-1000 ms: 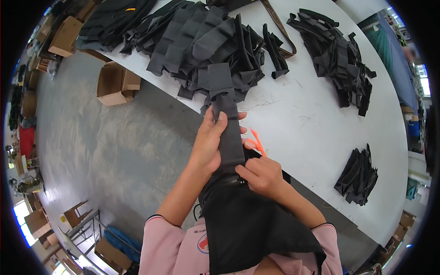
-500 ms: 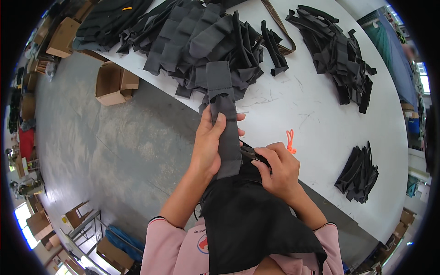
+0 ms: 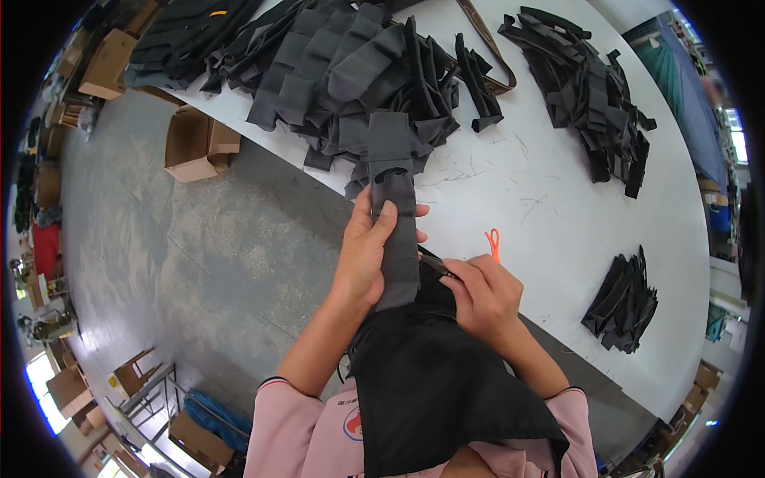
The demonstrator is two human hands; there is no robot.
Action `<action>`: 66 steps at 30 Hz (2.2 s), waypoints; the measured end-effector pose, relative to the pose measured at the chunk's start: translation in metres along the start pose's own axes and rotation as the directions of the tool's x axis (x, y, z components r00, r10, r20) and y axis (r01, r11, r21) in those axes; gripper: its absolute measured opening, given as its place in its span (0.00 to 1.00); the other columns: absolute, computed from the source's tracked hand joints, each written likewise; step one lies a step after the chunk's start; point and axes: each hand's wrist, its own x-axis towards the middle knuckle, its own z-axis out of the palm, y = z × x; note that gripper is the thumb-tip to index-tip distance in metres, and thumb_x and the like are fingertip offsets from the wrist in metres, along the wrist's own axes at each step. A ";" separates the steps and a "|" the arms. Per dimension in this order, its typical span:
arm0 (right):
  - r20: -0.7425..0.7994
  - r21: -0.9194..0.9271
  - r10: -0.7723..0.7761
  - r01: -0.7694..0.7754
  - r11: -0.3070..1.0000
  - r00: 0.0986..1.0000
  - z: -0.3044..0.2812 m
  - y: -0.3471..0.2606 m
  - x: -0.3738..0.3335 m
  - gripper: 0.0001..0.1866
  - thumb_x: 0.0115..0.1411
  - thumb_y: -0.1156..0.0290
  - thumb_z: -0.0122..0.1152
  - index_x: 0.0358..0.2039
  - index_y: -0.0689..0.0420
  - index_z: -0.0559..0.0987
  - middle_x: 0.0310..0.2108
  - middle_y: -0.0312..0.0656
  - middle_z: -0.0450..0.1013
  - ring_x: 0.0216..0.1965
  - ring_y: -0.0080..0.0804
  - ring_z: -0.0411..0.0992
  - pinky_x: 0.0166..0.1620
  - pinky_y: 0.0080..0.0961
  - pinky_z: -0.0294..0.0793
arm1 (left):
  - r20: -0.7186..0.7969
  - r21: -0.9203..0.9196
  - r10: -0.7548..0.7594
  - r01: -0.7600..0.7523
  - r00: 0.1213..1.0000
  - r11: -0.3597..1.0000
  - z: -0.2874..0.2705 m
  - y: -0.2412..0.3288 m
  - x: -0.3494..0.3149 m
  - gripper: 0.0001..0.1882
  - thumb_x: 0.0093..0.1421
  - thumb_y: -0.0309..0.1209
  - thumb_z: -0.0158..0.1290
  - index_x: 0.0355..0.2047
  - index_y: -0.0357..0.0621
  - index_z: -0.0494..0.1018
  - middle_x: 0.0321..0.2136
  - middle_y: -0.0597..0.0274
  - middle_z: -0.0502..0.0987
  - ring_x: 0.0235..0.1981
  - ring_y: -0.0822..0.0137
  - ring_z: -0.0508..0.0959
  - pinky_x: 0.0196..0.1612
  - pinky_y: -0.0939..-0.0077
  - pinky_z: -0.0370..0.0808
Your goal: Trimming loose threads and inspecting fabric components on a factory assembly table.
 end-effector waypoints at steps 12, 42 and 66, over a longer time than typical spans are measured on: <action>0.187 0.100 0.080 -0.100 0.990 0.979 -0.005 -0.008 0.019 0.13 0.45 0.73 0.65 0.33 0.57 0.74 0.25 0.37 0.64 0.17 0.32 0.66 0.20 0.25 0.63 | 0.032 -0.008 -0.031 0.032 0.999 0.999 0.004 0.001 -0.002 0.21 0.66 0.36 0.43 0.57 0.48 0.54 0.40 0.53 0.75 0.31 0.68 0.76 0.32 0.75 0.76; 0.152 0.373 0.316 -0.351 0.859 0.936 0.018 0.007 0.013 0.20 0.38 0.85 0.61 0.35 0.55 0.75 0.23 0.39 0.63 0.22 0.32 0.67 0.24 0.24 0.67 | 0.217 0.075 -0.274 0.264 0.937 0.962 -0.005 -0.019 -0.023 0.43 0.52 0.18 0.40 0.66 0.47 0.33 0.43 0.51 0.68 0.33 0.65 0.75 0.36 0.70 0.77; 0.303 0.663 0.437 -0.517 0.542 0.847 0.007 0.049 0.054 0.10 0.59 0.67 0.55 0.27 0.60 0.72 0.17 0.30 0.64 0.15 0.12 0.57 0.18 0.12 0.54 | 0.328 0.230 -0.318 0.251 0.890 0.940 -0.009 -0.020 -0.035 0.20 0.59 0.24 0.49 0.49 0.39 0.55 0.49 0.45 0.68 0.35 0.61 0.78 0.41 0.69 0.76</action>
